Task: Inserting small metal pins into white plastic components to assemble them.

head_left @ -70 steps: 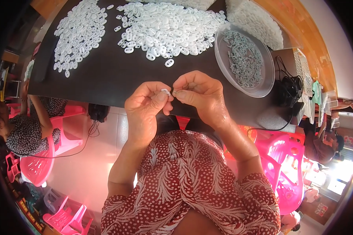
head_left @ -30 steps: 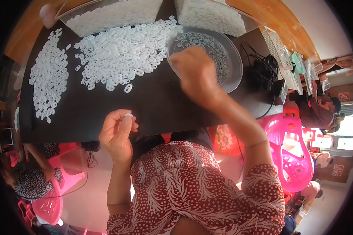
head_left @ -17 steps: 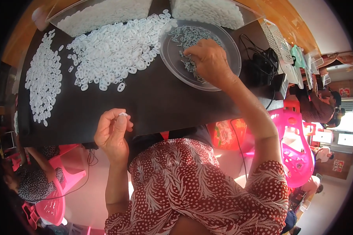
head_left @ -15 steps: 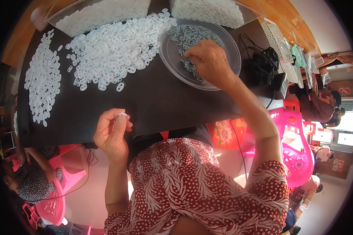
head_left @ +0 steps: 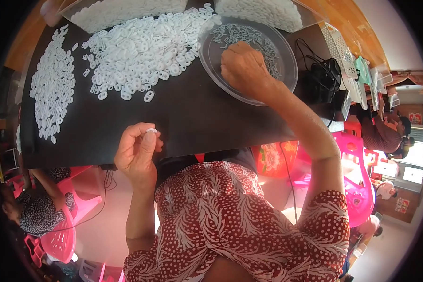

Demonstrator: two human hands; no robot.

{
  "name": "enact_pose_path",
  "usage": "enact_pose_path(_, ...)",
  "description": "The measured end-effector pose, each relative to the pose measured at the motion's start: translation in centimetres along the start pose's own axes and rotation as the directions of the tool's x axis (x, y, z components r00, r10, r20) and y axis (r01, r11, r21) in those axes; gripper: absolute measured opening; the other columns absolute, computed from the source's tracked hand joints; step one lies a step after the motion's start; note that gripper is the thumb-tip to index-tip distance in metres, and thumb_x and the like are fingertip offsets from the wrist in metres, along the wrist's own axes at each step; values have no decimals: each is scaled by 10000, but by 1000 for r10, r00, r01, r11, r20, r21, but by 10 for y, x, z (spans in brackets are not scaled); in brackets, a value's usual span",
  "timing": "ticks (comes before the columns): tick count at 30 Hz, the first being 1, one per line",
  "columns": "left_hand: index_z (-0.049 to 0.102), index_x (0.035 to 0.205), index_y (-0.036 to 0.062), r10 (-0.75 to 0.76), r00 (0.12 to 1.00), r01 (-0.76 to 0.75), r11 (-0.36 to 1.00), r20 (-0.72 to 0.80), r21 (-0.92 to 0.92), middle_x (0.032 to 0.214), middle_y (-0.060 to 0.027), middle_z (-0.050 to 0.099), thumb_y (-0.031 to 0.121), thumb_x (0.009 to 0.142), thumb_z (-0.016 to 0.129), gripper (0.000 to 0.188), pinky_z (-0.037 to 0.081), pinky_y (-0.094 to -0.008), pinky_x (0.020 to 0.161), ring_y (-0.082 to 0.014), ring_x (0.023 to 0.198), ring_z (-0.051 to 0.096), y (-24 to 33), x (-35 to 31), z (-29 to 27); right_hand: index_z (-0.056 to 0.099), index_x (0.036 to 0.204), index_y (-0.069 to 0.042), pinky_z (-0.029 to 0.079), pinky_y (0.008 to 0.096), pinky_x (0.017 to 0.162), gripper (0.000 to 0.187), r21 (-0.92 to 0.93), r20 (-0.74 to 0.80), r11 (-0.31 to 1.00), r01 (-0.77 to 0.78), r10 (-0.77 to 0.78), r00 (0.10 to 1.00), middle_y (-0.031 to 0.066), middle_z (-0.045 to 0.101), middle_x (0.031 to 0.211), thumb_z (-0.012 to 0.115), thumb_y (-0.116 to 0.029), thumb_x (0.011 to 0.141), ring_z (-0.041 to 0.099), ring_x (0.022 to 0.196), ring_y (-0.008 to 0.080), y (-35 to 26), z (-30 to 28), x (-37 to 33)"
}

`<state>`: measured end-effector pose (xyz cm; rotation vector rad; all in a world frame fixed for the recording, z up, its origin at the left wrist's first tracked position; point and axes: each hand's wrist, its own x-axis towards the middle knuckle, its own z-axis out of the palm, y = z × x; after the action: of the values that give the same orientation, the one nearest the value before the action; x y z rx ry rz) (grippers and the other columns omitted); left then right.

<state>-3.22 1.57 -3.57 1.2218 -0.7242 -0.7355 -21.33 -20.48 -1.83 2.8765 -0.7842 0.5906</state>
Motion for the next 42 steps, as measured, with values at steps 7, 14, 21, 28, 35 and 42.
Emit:
enact_pose_path(7, 609, 946, -30, -4, 1000, 4, 1000, -4, -20, 792, -72, 604, 76, 871, 621, 131, 442, -216, 534, -106, 610, 552, -1, -2, -3, 552, 751, -37, 448, 312, 568, 77, 308, -89, 947, -87, 120, 989, 88, 567, 681, 625, -14, 743, 581, 618, 215, -3, -16, 1)
enact_pose_path(14, 602, 945, -54, -115, 993, 115, 987, 0, -111, 766, -97, 616, 79, 872, 616, 152, 433, -239, 547, -124, 590, 536, 10, 1, 4, 607, 846, -23, 459, 244, 618, 88, 705, 169, 613, -356, 342, 924, 25, 594, 723, 652, -30, 772, 541, 659, 79, -57, -51, -9)
enact_pose_path(21, 602, 930, -51, -128, 991, 134, 973, 43, -187, 798, -90, 622, 94, 875, 627, 156, 437, -230, 565, -117, 627, 547, 24, -3, 8, 642, 846, -33, 411, 203, 610, 79, 918, 312, 211, -335, 137, 940, -35, 574, 751, 658, -14, 771, 496, 683, 31, -110, -36, -5)
enact_pose_path(28, 607, 939, -52, -115, 993, 115, 977, 11, -181, 802, -79, 623, 75, 879, 621, 141, 442, -209, 576, -99, 630, 546, 29, -10, 6, 645, 876, -3, 459, 189, 693, 118, 885, 441, 84, -458, 164, 882, 2, 627, 829, 665, 45, 770, 563, 763, 42, -126, -44, -1)
enact_pose_path(35, 605, 983, -44, -51, 996, 60, 992, 74, -115, 864, -36, 608, 58, 883, 620, 143, 451, -189, 635, -56, 701, 524, 28, -15, 3, 630, 851, -12, 422, 194, 595, 107, 911, 380, 85, -403, 201, 903, -21, 606, 751, 682, -34, 761, 513, 663, 26, -132, -37, -3)
enact_pose_path(42, 609, 913, -58, -16, 999, 16, 1000, 41, 1, 796, -20, 559, 45, 876, 621, 110, 410, -195, 590, -60, 671, 504, 28, -17, 4, 627, 847, -12, 421, 198, 596, 116, 899, 401, 97, -426, 204, 893, -19, 603, 748, 692, -40, 755, 512, 662, 29, -133, -37, -3)
